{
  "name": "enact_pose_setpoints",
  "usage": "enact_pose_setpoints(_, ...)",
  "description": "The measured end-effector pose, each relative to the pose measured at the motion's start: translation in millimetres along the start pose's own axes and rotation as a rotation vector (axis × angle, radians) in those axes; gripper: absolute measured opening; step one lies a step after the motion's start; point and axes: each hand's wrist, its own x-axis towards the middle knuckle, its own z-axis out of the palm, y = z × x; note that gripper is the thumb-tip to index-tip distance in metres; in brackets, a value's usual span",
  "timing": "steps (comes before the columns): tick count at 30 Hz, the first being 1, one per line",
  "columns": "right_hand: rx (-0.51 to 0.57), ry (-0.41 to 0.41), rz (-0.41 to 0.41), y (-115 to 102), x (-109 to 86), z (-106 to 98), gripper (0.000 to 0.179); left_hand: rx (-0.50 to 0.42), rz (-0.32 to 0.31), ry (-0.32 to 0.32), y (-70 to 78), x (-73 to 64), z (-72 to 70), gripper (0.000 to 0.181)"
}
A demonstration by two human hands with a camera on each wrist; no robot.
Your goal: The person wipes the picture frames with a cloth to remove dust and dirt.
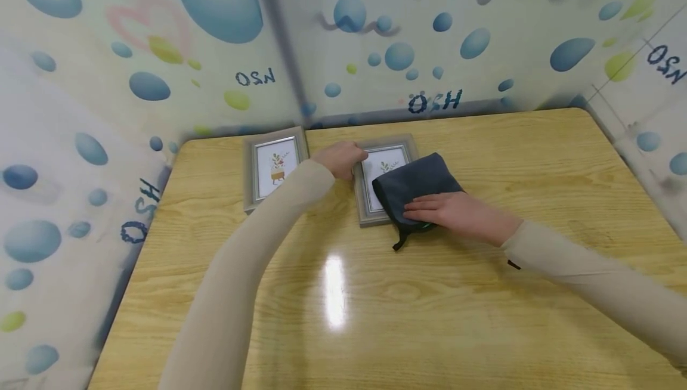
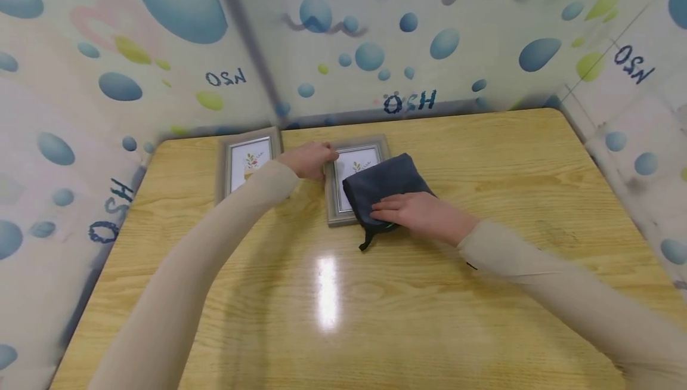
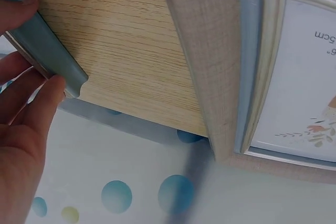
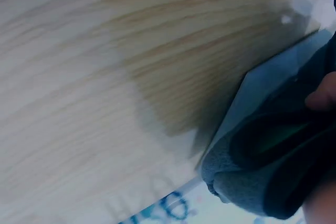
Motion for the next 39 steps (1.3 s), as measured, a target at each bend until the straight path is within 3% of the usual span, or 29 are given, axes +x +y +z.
enact_pose_setpoints(4, -0.064, 0.019, -0.080, -10.0, 21.9, 4.3, 0.045, 0.006, -0.031, -0.025, 3.4, 1.2, -1.6, 0.032)
enact_pose_setpoints(9, -0.243, 0.102, -0.192, -24.1, 54.2, 11.5, 0.042, -0.003, -0.067, -0.050, 4.5, 2.1, -0.8, 0.031)
enact_pose_setpoints(14, -0.374, 0.151, -0.221, -31.9, 67.2, 18.2, 0.038, -0.011, -0.053, -0.040, 2.3, 3.7, 1.5, 0.029)
enact_pose_setpoints(18, -0.396, 0.135, -0.202, -27.5, 50.4, 20.5, 0.039, -0.025, -0.034, -0.048, 0.7, 5.1, 1.9, 0.029)
enact_pose_setpoints(26, -0.392, 0.044, -0.107, -4.9, -15.9, 15.6, 0.043, -0.001, 0.031, 0.004, -7.4, 2.8, 2.9, 0.025)
enact_pose_setpoints(30, -0.401, 0.036, -0.110, -0.7, -25.5, 14.8, 0.044, -0.008, 0.041, 0.020, -8.8, -0.6, 2.1, 0.023)
enact_pose_setpoints(34, -0.428, 0.068, -0.168, -7.6, -2.2, 16.1, 0.042, 0.006, 0.033, 0.021, -6.0, -1.9, 0.0, 0.021)
enact_pose_setpoints(39, -0.450, 0.142, -0.227, -26.6, 44.5, 19.0, 0.035, 0.025, -0.027, -0.043, 1.9, 2.3, -1.7, 0.025)
